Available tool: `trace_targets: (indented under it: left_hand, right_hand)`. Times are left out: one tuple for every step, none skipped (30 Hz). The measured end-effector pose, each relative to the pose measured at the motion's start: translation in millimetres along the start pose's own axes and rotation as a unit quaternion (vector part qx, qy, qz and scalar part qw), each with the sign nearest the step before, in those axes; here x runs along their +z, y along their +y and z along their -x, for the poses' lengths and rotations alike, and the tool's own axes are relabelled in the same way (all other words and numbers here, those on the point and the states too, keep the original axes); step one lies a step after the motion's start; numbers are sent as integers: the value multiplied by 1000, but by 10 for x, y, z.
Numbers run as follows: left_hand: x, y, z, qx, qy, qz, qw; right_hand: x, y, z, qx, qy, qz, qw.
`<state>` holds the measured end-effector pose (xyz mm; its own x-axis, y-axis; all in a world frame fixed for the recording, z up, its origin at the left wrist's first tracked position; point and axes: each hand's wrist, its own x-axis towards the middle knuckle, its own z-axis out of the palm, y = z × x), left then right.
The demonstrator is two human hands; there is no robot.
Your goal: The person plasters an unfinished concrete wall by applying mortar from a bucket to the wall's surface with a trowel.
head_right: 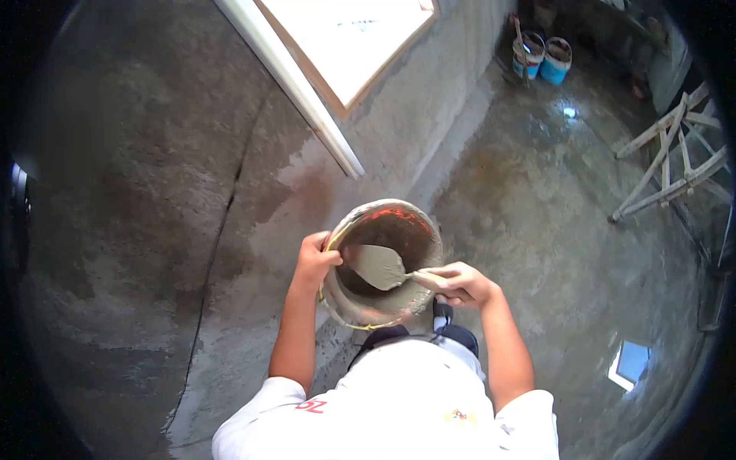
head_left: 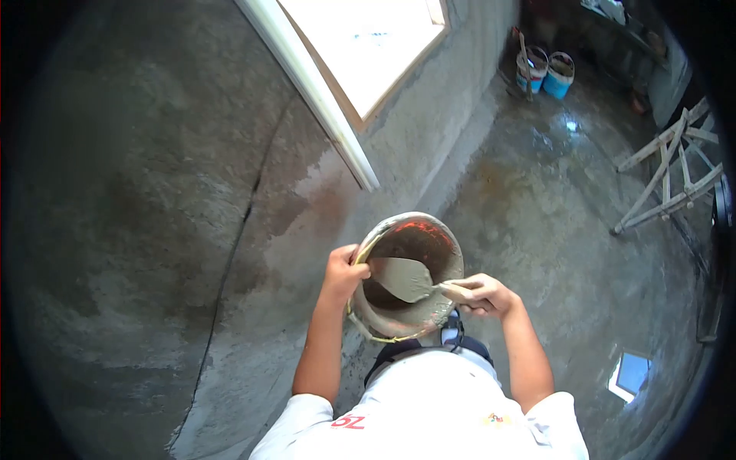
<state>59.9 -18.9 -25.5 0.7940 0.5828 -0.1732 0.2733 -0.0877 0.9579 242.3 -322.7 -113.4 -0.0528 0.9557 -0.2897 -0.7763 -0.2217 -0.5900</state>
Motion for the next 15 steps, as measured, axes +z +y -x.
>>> trace_targets:
  left_hand:
    - [-85,-15,-9,17,6,0,1000]
    - [-157,-31,19,0,48,47,998]
    - [-206,-30,60,-17,89,95,991]
    - [-248,-20,70,4,94,100,991]
    - [-294,-8,114,-11,123,102,987]
    - [-346,-5,145,-23,153,107,982]
    - [-376,-23,169,-19,174,113,978]
    - [-400,-58,192,-10,196,118,973]
    - [-440,-129,182,-5,216,132,967]
    - [-476,-191,158,-2,234,145,961]
    - [-476,-120,187,-1,241,193,951]
    - [-437,-34,259,-6,243,235,941]
    - [-451,-72,262,3,258,234,937]
    - [-444,-101,276,11,271,232,934]
    - [-422,-121,304,20,272,229,934]
  right_hand:
    - [-19,-40,48,-23,-3,-20,1000]
    - [-10,-68,98,-43,-6,-40,998]
    - [13,-131,145,-51,-7,-36,998]
    - [56,-241,165,-61,-10,-28,998]
    - [147,-335,189,-79,-14,-13,997]
    - [204,-403,194,-83,-3,-17,996]
    - [225,-447,149,-108,-32,-25,993]
    - [256,-526,68,-134,-66,-30,988]
    - [425,-702,17,-141,-79,-24,987]
    - [644,-866,-24,-146,-92,-22,985]
    - [791,-1025,-145,-175,-114,2,978]
    - [996,-1205,-213,-182,-128,15,975]
    - [1259,-1403,-287,-238,-116,52,963]
    - [1542,-1609,-314,-295,-102,84,946]
    - [1868,-1852,-315,-321,-78,132,935]
